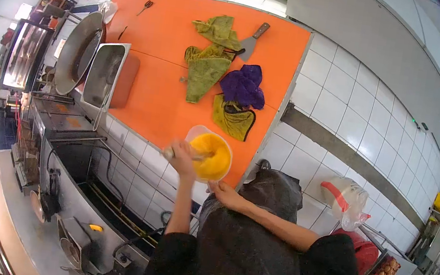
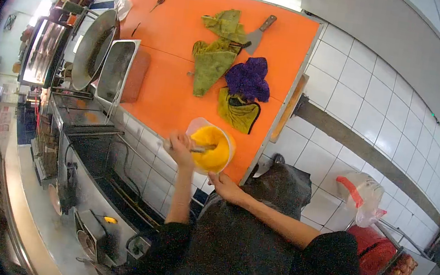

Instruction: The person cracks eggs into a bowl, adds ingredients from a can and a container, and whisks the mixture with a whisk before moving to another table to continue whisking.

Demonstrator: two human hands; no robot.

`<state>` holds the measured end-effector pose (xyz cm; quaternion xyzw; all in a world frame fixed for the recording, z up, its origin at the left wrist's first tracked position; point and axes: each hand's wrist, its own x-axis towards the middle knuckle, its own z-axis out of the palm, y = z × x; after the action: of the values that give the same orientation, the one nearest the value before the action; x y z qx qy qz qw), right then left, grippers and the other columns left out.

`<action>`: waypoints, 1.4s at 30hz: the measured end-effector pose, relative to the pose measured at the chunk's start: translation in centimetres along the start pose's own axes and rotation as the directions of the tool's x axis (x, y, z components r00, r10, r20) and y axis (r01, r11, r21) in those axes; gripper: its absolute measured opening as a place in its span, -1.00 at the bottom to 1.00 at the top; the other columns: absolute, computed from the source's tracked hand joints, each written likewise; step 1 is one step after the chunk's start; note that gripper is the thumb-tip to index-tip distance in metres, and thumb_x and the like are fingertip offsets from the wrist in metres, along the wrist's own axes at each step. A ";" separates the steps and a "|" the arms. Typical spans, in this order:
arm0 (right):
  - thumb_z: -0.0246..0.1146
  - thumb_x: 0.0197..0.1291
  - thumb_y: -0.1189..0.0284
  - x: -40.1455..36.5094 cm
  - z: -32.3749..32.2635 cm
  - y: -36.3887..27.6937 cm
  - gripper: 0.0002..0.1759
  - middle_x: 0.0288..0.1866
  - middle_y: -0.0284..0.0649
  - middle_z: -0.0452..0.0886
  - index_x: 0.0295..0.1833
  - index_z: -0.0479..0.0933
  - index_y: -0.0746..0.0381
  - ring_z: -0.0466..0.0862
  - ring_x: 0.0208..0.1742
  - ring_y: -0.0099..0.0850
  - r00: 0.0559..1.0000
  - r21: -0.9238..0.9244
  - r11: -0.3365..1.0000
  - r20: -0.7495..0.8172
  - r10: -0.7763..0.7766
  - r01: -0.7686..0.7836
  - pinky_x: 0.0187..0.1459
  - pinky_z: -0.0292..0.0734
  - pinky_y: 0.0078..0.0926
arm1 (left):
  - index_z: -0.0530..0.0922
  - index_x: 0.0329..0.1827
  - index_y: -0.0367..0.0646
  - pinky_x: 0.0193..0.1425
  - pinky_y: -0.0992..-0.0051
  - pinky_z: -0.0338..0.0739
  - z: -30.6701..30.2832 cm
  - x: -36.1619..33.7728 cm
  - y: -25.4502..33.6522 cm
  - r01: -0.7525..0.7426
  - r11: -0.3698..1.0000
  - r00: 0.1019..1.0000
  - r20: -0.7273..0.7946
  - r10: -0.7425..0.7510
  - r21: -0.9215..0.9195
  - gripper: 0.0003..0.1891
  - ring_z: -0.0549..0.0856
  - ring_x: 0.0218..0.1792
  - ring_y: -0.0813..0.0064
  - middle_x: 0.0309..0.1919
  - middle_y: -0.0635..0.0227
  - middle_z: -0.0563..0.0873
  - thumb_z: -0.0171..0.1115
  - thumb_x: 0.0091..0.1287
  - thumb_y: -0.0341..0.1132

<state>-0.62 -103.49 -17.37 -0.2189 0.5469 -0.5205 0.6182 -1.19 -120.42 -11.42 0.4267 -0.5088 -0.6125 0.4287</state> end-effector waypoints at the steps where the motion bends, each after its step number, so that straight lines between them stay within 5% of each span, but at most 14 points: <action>1: -0.19 0.59 -0.04 0.1 0.0 0.1 -0.34 0.01 -0.08 0.59 0.12 0.44 0.41 0.53 0.10 -0.29 0.999 0.046 0.998 -0.009 -0.034 0.034 0.21 0.40 -0.33 | 0.03 -0.67 0.13 -0.63 0.53 0.07 -0.8 2.2 -0.4 0.020 0.993 0.966 -0.257 0.012 0.119 -0.52 0.09 -0.78 0.64 -0.80 0.60 0.13 -0.08 0.48 -0.14; 4: -0.19 0.59 -0.04 -0.6 -0.5 -2.6 -0.33 -0.02 -0.07 0.60 0.13 0.44 0.41 0.54 0.08 -0.28 0.998 -0.023 1.000 -0.065 -0.020 0.019 0.19 0.40 -0.32 | 0.08 -0.52 0.04 -0.63 0.54 0.07 -4.3 1.7 7.1 0.021 0.966 0.999 0.032 -0.014 -0.257 -0.61 0.15 -0.72 0.66 -0.72 0.53 0.20 0.00 0.50 -0.26; 5: -0.19 0.59 -0.04 -0.4 -0.5 -2.2 -0.33 -0.02 -0.07 0.60 0.13 0.44 0.41 0.54 0.08 -0.28 0.998 -0.025 1.000 -0.067 -0.019 0.017 0.19 0.40 -0.32 | 0.09 -0.54 0.05 -0.65 0.54 0.06 -4.3 1.5 4.8 -0.044 0.973 0.978 -0.209 -0.004 -0.225 -0.59 0.16 -0.73 0.68 -0.74 0.55 0.18 0.00 0.51 -0.26; 8: -0.19 0.59 -0.05 0.4 -0.2 -1.2 -0.32 -0.05 -0.06 0.62 0.11 0.46 0.42 0.56 0.07 -0.27 0.997 -0.052 0.998 -0.068 -0.034 0.031 0.18 0.41 -0.31 | 0.04 -0.64 0.10 -0.64 0.54 -0.01 -0.6 0.2 -1.4 -0.108 0.993 0.993 -0.051 0.110 0.041 -0.52 0.09 -0.73 0.71 -0.76 0.61 0.10 -0.11 0.54 -0.14; 10: -0.19 0.58 -0.07 -0.1 -0.3 -1.1 -0.30 -0.07 -0.05 0.62 0.07 0.49 0.42 0.57 0.03 -0.26 0.997 -0.021 0.999 -0.066 -0.049 0.048 0.16 0.42 -0.31 | 0.03 -0.64 0.11 -0.64 0.56 0.04 2.7 -0.3 8.0 -0.009 1.000 0.886 -0.464 0.015 0.015 -0.51 0.12 -0.73 0.72 -0.75 0.62 0.11 -0.08 0.53 -0.14; 12: -0.19 0.58 -0.07 0.5 -0.5 -0.5 -0.29 -0.07 -0.05 0.62 0.05 0.50 0.43 0.57 0.03 -0.26 0.994 -0.032 0.997 -0.081 -0.068 0.066 0.15 0.42 -0.31 | 0.13 -0.45 0.03 -0.65 0.57 0.17 -2.5 1.3 10.3 -0.018 0.949 0.996 0.083 0.046 -0.315 -0.66 0.25 -0.71 0.71 -0.73 0.57 0.22 0.07 0.47 -0.28; 13: -0.19 0.58 -0.08 0.5 -0.6 -0.2 -0.29 -0.08 -0.05 0.62 0.04 0.50 0.43 0.57 0.02 -0.27 0.993 -0.047 0.996 -0.086 -0.076 0.073 0.15 0.42 -0.32 | 0.14 -0.41 0.02 -0.63 0.57 0.18 -2.2 0.6 9.4 -0.080 0.939 0.996 -0.055 0.066 -0.335 -0.68 0.26 -0.70 0.71 -0.73 0.57 0.23 0.07 0.46 -0.28; 17: -0.18 0.58 -0.07 0.3 -0.5 -0.3 -0.30 -0.11 -0.09 0.60 0.03 0.51 0.42 0.55 0.00 -0.31 0.999 -0.082 0.997 -0.045 -0.004 0.000 0.14 0.41 -0.35 | 0.08 -0.55 0.07 -0.60 0.57 0.05 0.3 2.0 1.4 0.120 0.991 0.992 -0.036 -0.122 -0.066 -0.60 0.13 -0.71 0.71 -0.72 0.63 0.14 -0.11 0.53 -0.19; 22: -0.20 0.58 -0.08 1.1 0.0 0.5 -0.31 -0.12 -0.19 0.53 0.05 0.48 0.39 0.48 -0.05 -0.37 0.992 0.063 0.992 -0.071 -0.103 0.107 0.08 0.39 -0.40 | 0.12 -0.36 0.03 -0.60 0.57 0.15 -3.2 1.5 3.3 -0.028 0.955 0.994 -0.108 -0.004 -0.295 -0.73 0.19 -0.71 0.70 -0.72 0.60 0.22 0.00 0.49 -0.34; 24: -0.20 0.59 -0.06 -0.4 -0.1 -1.6 -0.34 -0.13 -0.20 0.51 0.05 0.47 0.38 0.46 -0.07 -0.38 1.000 0.051 0.999 -0.008 -0.004 0.004 0.06 0.39 -0.41 | 0.10 -0.58 0.08 -0.60 0.60 0.07 -1.7 1.3 -4.1 -0.085 0.995 0.976 -0.195 0.093 0.050 -0.59 0.15 -0.72 0.71 -0.76 0.62 0.17 -0.09 0.51 -0.17; 34: -0.23 0.60 -0.02 2.0 0.0 2.3 -0.40 -0.16 -0.22 0.47 0.06 0.39 0.35 0.44 -0.09 -0.39 0.996 -0.022 0.996 0.006 -0.084 0.084 0.05 0.39 -0.42 | 0.23 -0.55 0.02 -0.59 0.52 0.25 -2.2 3.0 4.5 0.047 0.995 0.981 -0.189 -0.030 0.088 -0.63 0.34 -0.66 0.65 -0.68 0.53 0.34 -0.02 0.50 -0.19; 36: -0.21 0.60 -0.01 0.8 -0.1 -0.5 -0.41 -0.15 -0.22 0.48 0.06 0.40 0.35 0.45 -0.07 -0.38 0.997 0.034 0.997 -0.054 -0.064 0.066 0.07 0.39 -0.40 | 0.26 -0.47 -0.02 -0.56 0.50 0.30 -5.0 2.4 6.3 -0.044 0.999 0.999 0.015 0.044 -0.014 -0.67 0.35 -0.64 0.63 -0.63 0.53 0.37 0.05 0.51 -0.23; 38: -0.19 0.60 -0.01 0.1 -0.4 -2.2 -0.42 -0.15 -0.21 0.49 0.06 0.40 0.35 0.46 -0.05 -0.37 0.995 0.059 0.996 -0.079 -0.058 0.062 0.09 0.40 -0.39 | 0.25 -0.49 -0.02 -0.54 0.52 0.25 -1.5 2.2 -1.7 -0.308 0.930 0.908 -0.230 0.350 0.200 -0.66 0.30 -0.64 0.63 -0.64 0.56 0.34 0.05 0.52 -0.22; 42: -0.19 0.59 -0.02 0.6 -0.4 -0.6 -0.39 -0.13 -0.21 0.51 0.09 0.41 0.36 0.49 -0.05 -0.36 0.999 -0.012 0.999 -0.003 0.053 -0.053 0.10 0.42 -0.36 | 0.39 -0.44 -0.03 -0.43 0.50 0.39 -1.3 2.3 4.0 -0.019 0.990 0.975 -0.215 0.049 0.140 -0.72 0.40 -0.56 0.56 -0.55 0.51 0.42 0.06 0.50 -0.21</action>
<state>-1.27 -104.15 -17.29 -0.2072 0.5564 -0.5010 0.6297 -0.17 -123.41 -7.82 0.5111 -0.5066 -0.5183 0.4621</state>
